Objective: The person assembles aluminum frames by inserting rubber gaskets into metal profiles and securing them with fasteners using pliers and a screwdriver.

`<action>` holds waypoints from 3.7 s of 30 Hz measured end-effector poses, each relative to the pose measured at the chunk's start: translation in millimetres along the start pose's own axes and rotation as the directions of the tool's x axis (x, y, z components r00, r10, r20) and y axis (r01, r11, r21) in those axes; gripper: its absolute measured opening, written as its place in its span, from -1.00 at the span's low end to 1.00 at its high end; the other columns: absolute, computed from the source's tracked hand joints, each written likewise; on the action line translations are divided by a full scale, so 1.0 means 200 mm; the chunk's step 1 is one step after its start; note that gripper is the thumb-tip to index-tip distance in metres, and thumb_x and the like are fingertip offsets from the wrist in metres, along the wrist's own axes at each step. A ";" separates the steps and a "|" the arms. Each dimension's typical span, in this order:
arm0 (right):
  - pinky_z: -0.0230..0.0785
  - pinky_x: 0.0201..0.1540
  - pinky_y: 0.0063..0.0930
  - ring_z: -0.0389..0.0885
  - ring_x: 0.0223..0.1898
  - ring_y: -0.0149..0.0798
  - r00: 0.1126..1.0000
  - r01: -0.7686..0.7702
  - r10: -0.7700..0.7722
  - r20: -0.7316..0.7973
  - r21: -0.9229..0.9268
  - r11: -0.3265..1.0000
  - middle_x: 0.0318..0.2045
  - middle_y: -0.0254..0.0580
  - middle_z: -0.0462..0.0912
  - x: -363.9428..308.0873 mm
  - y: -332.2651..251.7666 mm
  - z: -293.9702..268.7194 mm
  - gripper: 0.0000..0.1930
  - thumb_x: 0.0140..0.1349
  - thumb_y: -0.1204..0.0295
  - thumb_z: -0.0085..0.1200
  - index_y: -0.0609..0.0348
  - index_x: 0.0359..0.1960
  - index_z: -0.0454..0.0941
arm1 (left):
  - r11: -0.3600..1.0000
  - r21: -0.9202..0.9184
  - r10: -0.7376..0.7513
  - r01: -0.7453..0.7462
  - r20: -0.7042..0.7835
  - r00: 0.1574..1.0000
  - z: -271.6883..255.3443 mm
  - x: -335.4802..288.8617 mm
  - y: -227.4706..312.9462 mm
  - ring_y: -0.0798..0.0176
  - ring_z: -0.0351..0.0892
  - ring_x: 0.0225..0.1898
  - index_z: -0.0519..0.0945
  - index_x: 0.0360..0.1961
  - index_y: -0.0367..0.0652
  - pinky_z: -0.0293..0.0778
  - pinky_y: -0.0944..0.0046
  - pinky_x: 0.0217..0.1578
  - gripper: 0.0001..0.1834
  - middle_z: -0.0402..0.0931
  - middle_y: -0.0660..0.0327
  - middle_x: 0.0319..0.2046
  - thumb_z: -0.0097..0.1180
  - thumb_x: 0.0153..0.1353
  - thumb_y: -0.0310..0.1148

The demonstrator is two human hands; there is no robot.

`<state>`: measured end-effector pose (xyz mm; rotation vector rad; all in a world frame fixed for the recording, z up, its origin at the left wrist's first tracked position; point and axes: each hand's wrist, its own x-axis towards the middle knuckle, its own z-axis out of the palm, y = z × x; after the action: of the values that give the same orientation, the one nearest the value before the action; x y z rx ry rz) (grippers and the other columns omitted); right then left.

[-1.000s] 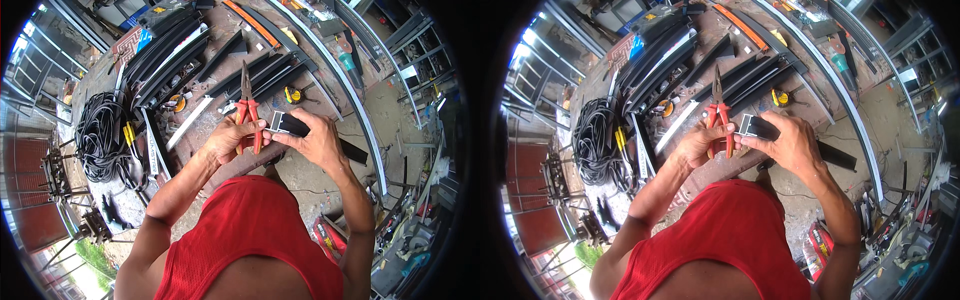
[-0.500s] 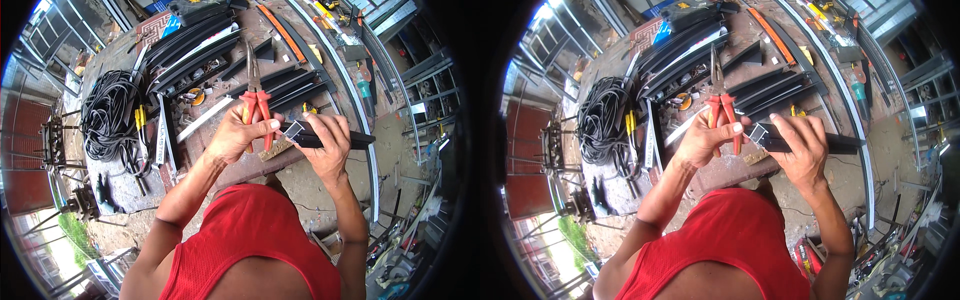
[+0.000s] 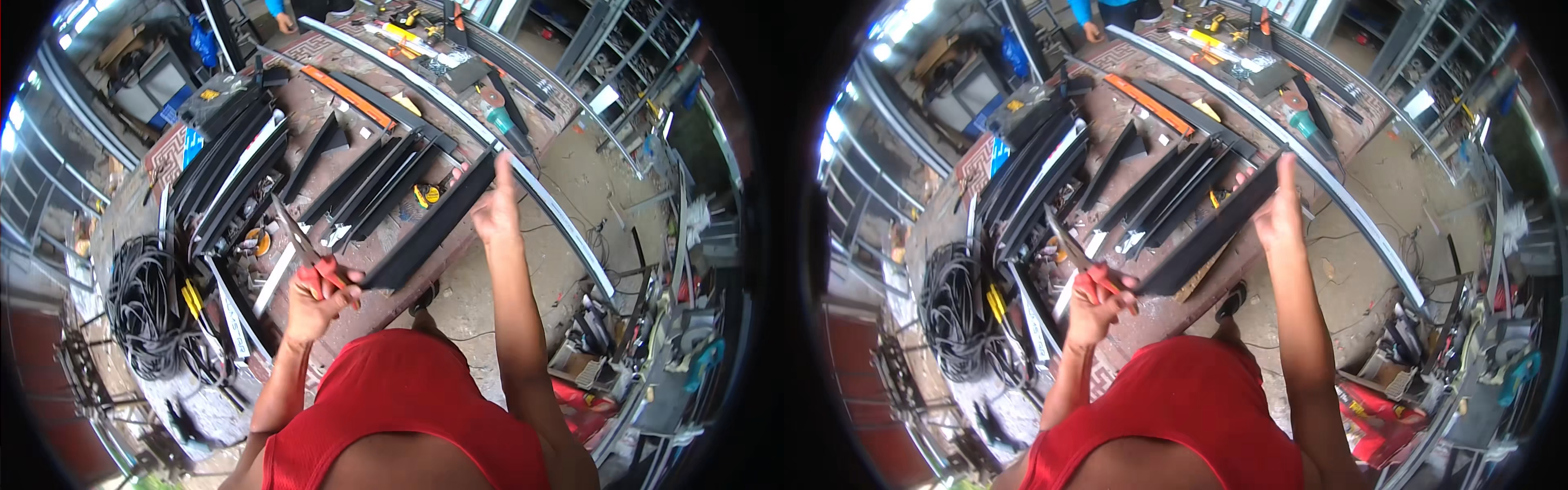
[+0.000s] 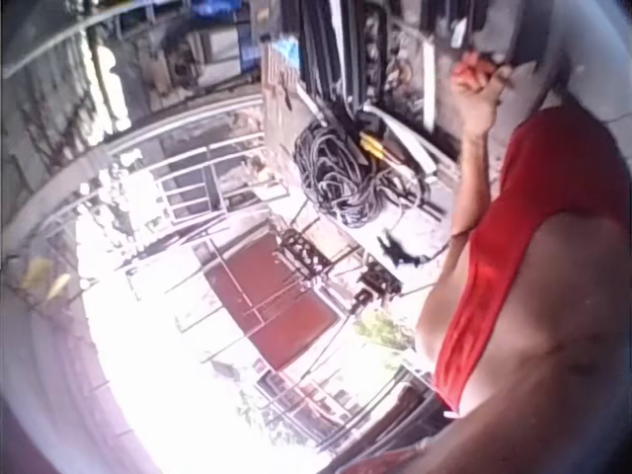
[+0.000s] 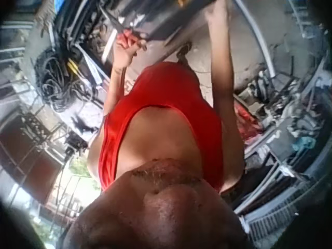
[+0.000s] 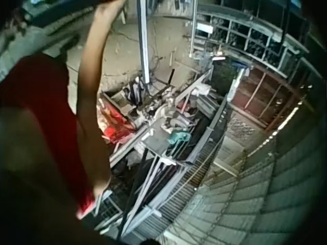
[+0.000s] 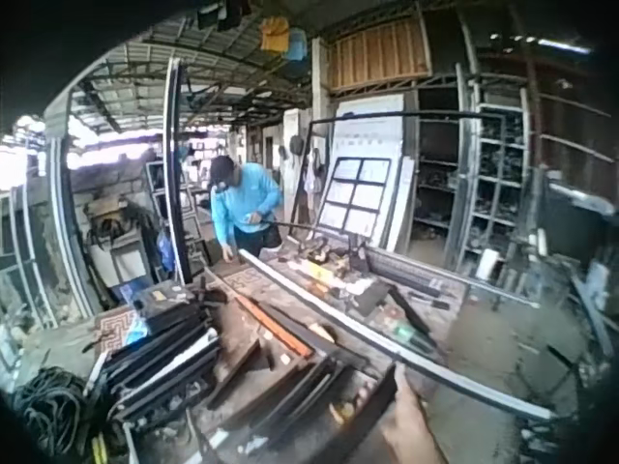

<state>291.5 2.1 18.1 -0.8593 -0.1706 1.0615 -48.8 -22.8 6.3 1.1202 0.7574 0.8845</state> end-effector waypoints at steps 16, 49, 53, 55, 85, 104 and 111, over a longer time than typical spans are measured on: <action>0.54 -0.24 -0.32 0.75 -0.35 -0.13 0.787 0.617 -0.047 0.615 -0.783 0.080 -0.38 -0.08 0.74 -0.50 -0.16 0.48 -0.71 0.18 0.33 0.39 0.22 -0.18 0.63 | 0.891 0.431 0.140 -0.139 0.031 0.990 -0.17 0.13 0.38 0.33 0.55 -0.14 0.69 -0.19 -0.27 0.46 0.27 -0.08 -0.76 0.60 0.11 -0.14 0.36 0.27 -0.31; 0.51 -0.35 -0.31 0.68 -0.47 -0.20 0.905 0.247 0.233 0.355 -0.887 0.390 -0.48 -0.20 0.66 -0.53 0.11 0.18 -0.51 0.25 -0.05 0.29 0.20 -0.20 0.60 | 0.693 0.717 0.038 0.075 -0.140 0.989 -0.12 0.10 0.10 0.35 0.32 -0.62 0.58 -0.45 -0.38 0.33 0.25 -0.52 -0.43 0.40 0.18 -0.70 0.16 0.41 0.02; 0.49 -0.41 -0.42 0.64 -0.49 -0.37 0.877 0.256 0.229 0.422 -0.814 0.521 -0.47 -0.35 0.60 -0.46 0.04 0.29 -0.54 0.35 -0.03 0.20 0.14 -0.04 0.56 | 0.332 0.920 -0.146 0.209 -0.169 0.975 -0.41 0.13 -0.39 -0.25 0.65 -0.43 0.72 -0.37 -0.24 0.47 -0.14 -0.36 -0.49 0.59 -0.17 -0.54 0.17 0.33 0.08; 0.44 -0.51 -0.52 0.58 -0.58 -0.48 0.845 0.399 0.045 0.532 -0.686 0.609 -0.53 -0.38 0.56 -0.40 0.05 0.36 -0.63 0.39 0.02 0.16 0.09 -0.16 0.55 | 0.277 0.938 -0.132 0.211 -0.180 0.975 -0.39 0.13 -0.40 -0.26 0.66 -0.32 0.71 -0.26 -0.25 0.50 -0.14 -0.29 -0.48 0.63 -0.19 -0.39 0.15 0.34 0.08; 0.22 -0.60 -0.58 0.35 -0.69 -0.54 0.897 0.437 -0.153 0.414 -0.784 0.441 -0.65 -0.37 0.47 -0.14 0.05 0.40 -0.79 0.54 0.35 -0.12 0.21 -0.20 0.47 | 0.675 0.730 0.109 -0.111 0.050 0.993 0.26 -0.02 0.05 -0.05 0.58 -0.11 0.32 0.46 -0.13 0.44 0.13 0.02 -0.48 0.56 -0.11 -0.08 -0.06 0.52 -0.31; 0.23 -0.48 -0.50 0.34 -0.59 -0.51 0.942 0.312 -0.054 0.331 -0.806 0.503 -0.63 -0.42 0.40 -0.13 -0.01 0.24 -0.77 0.46 0.33 0.04 0.20 -0.34 0.48 | 0.703 0.667 0.118 -0.245 0.230 0.966 0.18 0.10 -0.03 -0.29 0.60 -0.07 0.22 0.51 0.03 0.48 -0.01 -0.01 -0.44 0.55 -0.18 -0.10 -0.13 0.54 -0.17; 0.37 -0.15 -0.61 0.51 -0.22 -0.52 0.830 0.546 -0.480 0.285 -0.590 0.594 -0.19 -0.37 0.64 -0.17 -0.17 0.08 -0.77 0.39 0.43 0.20 0.16 0.02 0.54 | 0.926 0.344 -0.025 -0.156 0.468 0.883 0.14 0.08 -0.06 0.11 0.44 0.31 0.26 0.49 -0.07 0.28 0.20 0.30 -0.43 0.45 -0.01 0.30 -0.15 0.57 -0.09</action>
<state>289.5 -24.7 62.3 -1.2870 -0.8747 0.4610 -14.7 -22.1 1.5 1.6347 0.4922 0.4952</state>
